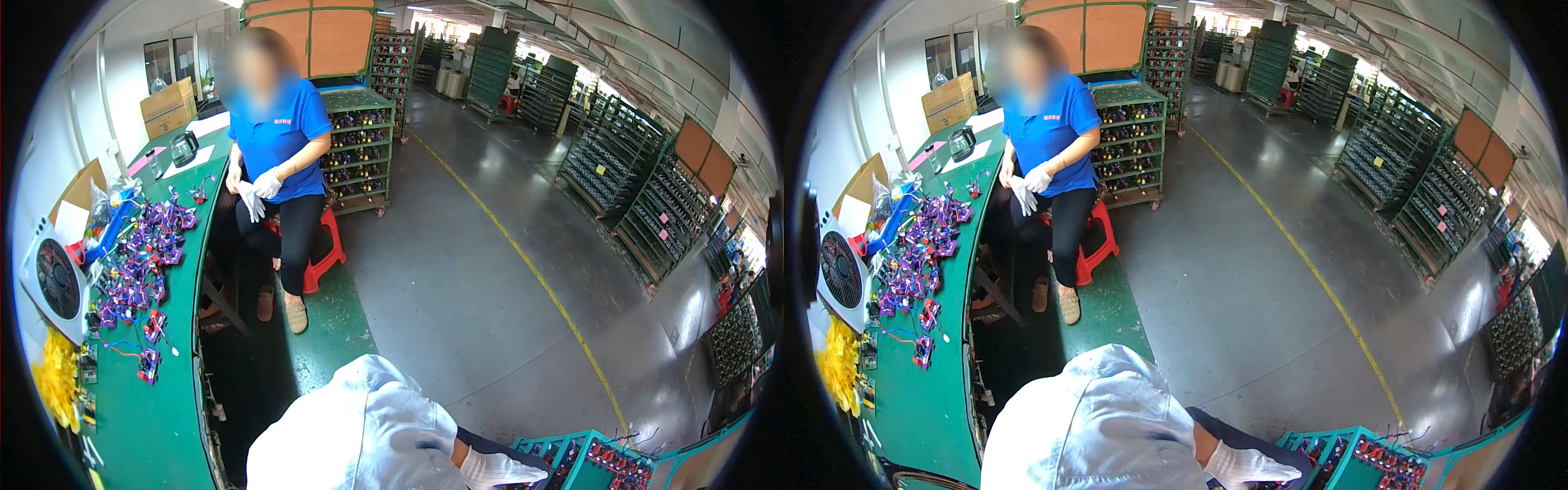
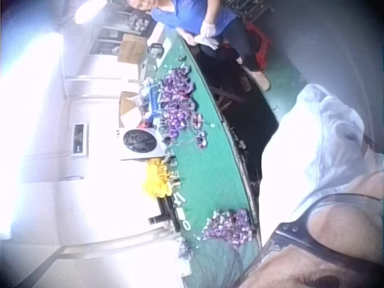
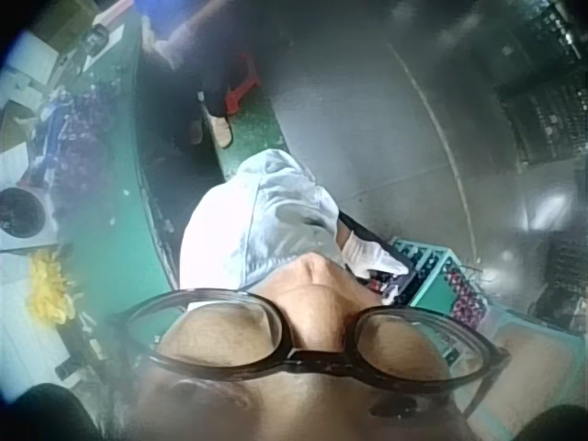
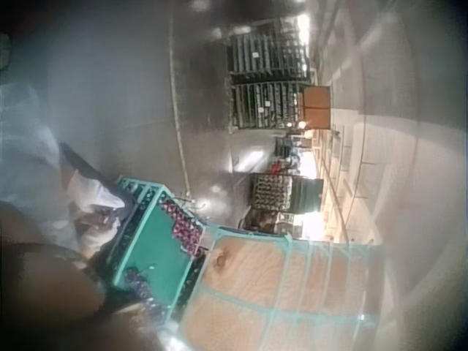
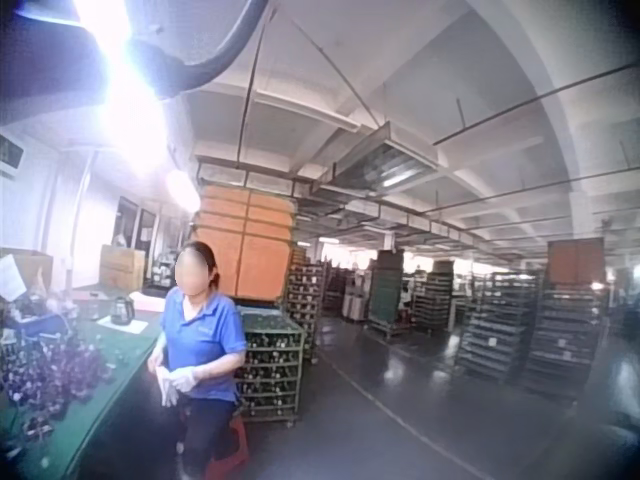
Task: The person assembles multiple circuit boards by hand, connecting wires to various electronic components and connectors.
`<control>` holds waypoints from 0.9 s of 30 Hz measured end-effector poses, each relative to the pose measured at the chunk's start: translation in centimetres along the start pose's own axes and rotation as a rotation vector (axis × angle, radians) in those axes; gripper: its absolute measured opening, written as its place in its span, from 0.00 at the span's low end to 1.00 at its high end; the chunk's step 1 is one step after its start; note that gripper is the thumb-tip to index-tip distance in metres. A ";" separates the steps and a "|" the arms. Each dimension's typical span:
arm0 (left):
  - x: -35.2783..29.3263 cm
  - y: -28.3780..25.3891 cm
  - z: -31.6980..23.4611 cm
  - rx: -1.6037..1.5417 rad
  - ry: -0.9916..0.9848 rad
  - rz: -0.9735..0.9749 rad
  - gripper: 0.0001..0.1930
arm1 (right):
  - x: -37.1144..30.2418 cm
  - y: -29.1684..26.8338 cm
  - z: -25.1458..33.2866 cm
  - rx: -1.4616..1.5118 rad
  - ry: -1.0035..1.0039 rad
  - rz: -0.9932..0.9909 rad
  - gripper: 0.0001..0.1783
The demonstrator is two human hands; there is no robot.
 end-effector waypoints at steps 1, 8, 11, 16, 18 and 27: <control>-0.2 -0.4 0.0 0.003 -0.005 -0.002 0.34 | -0.2 0.1 0.0 0.034 -0.001 0.018 0.17; -0.9 0.1 0.7 -0.033 -0.025 0.024 0.35 | 0.3 0.7 -0.1 0.329 0.047 0.146 0.17; -0.8 0.0 0.6 -0.055 -0.017 0.037 0.35 | -1.1 0.6 -0.5 0.104 0.015 0.053 0.17; -1.3 -0.4 0.4 -0.067 -0.053 0.028 0.36 | -10.6 5.7 -6.0 0.083 0.203 0.465 0.18; -1.0 -0.6 0.1 -0.074 -0.046 0.032 0.36 | -9.7 5.7 -5.7 0.007 0.001 0.284 0.19; -1.6 -0.4 -1.4 -0.160 -0.053 0.080 0.38 | -10.3 8.3 -8.9 1.049 0.209 0.773 0.15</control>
Point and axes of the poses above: each hand's wrist, its own x-axis towards the middle knuckle, its own y-axis out of the palm, z = x × y, the point moved 6 cm from there along x, towards the middle knuckle, and after that the axes turned 12 degrees about z, right-handed, at the moved point
